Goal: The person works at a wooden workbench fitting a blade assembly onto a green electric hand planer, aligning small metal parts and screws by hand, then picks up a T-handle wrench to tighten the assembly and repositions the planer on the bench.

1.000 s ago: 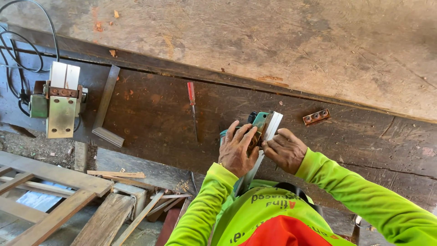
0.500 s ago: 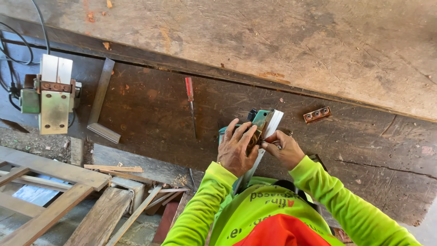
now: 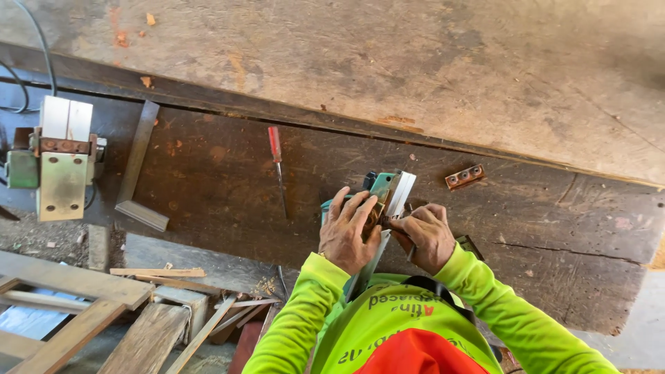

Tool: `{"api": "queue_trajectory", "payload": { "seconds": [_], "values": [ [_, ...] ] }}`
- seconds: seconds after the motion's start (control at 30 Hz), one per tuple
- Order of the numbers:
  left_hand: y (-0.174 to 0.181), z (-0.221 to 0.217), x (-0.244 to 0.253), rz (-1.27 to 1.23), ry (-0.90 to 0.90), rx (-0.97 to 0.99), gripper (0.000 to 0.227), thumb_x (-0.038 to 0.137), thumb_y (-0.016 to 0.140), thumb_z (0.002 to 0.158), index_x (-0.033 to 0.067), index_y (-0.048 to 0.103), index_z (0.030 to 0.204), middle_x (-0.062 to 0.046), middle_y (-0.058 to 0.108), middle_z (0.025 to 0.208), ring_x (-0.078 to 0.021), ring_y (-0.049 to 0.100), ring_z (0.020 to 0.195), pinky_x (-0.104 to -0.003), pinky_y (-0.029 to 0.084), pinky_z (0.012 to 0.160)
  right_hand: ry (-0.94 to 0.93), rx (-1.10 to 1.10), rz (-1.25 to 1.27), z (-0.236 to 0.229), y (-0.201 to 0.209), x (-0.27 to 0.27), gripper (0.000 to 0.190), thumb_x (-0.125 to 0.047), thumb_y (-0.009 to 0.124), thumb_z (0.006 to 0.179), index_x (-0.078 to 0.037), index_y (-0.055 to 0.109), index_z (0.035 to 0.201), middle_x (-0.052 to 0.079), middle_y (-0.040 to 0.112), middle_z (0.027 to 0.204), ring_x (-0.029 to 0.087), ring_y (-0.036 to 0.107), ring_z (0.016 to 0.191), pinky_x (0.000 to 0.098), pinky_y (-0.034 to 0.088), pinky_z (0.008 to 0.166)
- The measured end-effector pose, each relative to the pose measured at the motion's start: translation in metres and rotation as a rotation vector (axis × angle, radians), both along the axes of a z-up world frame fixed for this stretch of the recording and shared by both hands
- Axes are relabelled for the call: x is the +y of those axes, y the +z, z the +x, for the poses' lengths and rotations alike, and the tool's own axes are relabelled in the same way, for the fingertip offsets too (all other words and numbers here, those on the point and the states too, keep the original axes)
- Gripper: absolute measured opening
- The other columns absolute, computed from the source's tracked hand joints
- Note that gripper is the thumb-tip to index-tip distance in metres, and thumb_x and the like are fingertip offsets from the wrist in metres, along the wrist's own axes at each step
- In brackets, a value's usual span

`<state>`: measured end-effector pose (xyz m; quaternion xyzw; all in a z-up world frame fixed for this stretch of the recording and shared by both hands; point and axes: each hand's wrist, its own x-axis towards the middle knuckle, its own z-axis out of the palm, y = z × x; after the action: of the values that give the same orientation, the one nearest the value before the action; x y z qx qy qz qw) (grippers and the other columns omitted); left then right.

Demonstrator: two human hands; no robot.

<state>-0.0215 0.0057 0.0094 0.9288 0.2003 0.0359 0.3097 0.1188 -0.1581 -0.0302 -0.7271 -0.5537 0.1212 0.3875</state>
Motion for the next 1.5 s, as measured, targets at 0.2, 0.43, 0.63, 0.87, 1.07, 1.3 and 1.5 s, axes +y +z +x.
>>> {"api": "queue_trajectory", "payload": {
  "seconds": [0.2, 0.43, 0.63, 0.87, 1.07, 1.3, 1.5],
  "values": [
    [-0.002, 0.001, 0.001, 0.007, 0.013, 0.022, 0.061, 0.023, 0.078, 0.084, 0.0089, 0.058, 0.14, -0.011, 0.054, 0.146, -0.0383, 0.037, 0.146, -0.054, 0.036, 0.114, 0.011, -0.03, 0.026, 0.002, -0.004, 0.0, 0.032, -0.013, 0.081, 0.079, -0.01, 0.071, 0.11, 0.0, 0.069, 0.087, 0.022, 0.063, 0.085, 0.0449, 0.041, 0.093],
    [-0.002, 0.001, 0.001, -0.005, 0.014, 0.023, 0.062, 0.023, 0.079, 0.084, 0.0088, 0.058, 0.14, -0.011, 0.054, 0.146, -0.0381, 0.036, 0.146, -0.053, 0.036, 0.116, 0.096, -0.161, 0.051, 0.014, 0.018, 0.009, 0.036, -0.012, 0.075, 0.076, -0.009, 0.067, 0.112, 0.001, 0.073, 0.097, 0.022, 0.064, 0.09, 0.0471, 0.04, 0.096],
    [-0.002, 0.001, 0.003, -0.012, -0.007, 0.022, 0.063, 0.022, 0.079, 0.082, 0.0074, 0.058, 0.14, -0.012, 0.053, 0.145, -0.0406, 0.037, 0.144, -0.053, 0.036, 0.116, 0.161, -0.006, -0.008, 0.013, -0.003, 0.012, 0.022, -0.013, 0.074, 0.086, -0.007, 0.065, 0.105, 0.005, 0.068, 0.087, 0.024, 0.066, 0.081, 0.0406, 0.045, 0.084],
    [0.004, 0.003, 0.002, -0.017, 0.006, 0.015, 0.062, 0.02, 0.077, 0.081, 0.0069, 0.059, 0.139, -0.013, 0.055, 0.144, -0.0418, 0.038, 0.144, -0.054, 0.038, 0.115, 0.001, 0.159, -0.165, -0.004, 0.009, 0.019, 0.017, -0.014, 0.075, 0.083, -0.009, 0.064, 0.096, 0.007, 0.067, 0.074, 0.028, 0.065, 0.064, 0.0413, 0.044, 0.065],
    [0.01, 0.008, 0.004, 0.008, 0.01, -0.006, 0.059, 0.02, 0.075, 0.082, 0.0071, 0.06, 0.138, -0.014, 0.056, 0.143, -0.0421, 0.042, 0.141, -0.055, 0.039, 0.112, -0.227, 0.292, -0.279, -0.017, 0.005, 0.022, 0.016, -0.019, 0.077, 0.082, -0.011, 0.065, 0.087, 0.01, 0.069, 0.069, 0.033, 0.065, 0.061, 0.0437, 0.049, 0.063],
    [0.008, 0.005, 0.001, 0.017, 0.006, -0.009, 0.057, 0.02, 0.074, 0.082, 0.0069, 0.061, 0.136, -0.014, 0.057, 0.143, -0.0409, 0.043, 0.14, -0.053, 0.039, 0.113, -0.303, 0.554, -0.278, -0.014, 0.001, 0.02, 0.018, -0.02, 0.077, 0.083, -0.008, 0.065, 0.088, 0.013, 0.073, 0.073, 0.031, 0.074, 0.066, 0.0415, 0.057, 0.058],
    [0.005, 0.003, 0.005, 0.036, -0.005, -0.016, 0.059, 0.025, 0.077, 0.083, 0.0064, 0.06, 0.136, -0.012, 0.057, 0.142, -0.0394, 0.041, 0.142, -0.051, 0.037, 0.116, -0.047, 0.237, -0.218, 0.021, -0.01, -0.005, 0.015, -0.015, 0.076, 0.082, -0.009, 0.064, 0.088, 0.008, 0.065, 0.066, 0.029, 0.065, 0.06, 0.0422, 0.05, 0.064]
  ]
}}
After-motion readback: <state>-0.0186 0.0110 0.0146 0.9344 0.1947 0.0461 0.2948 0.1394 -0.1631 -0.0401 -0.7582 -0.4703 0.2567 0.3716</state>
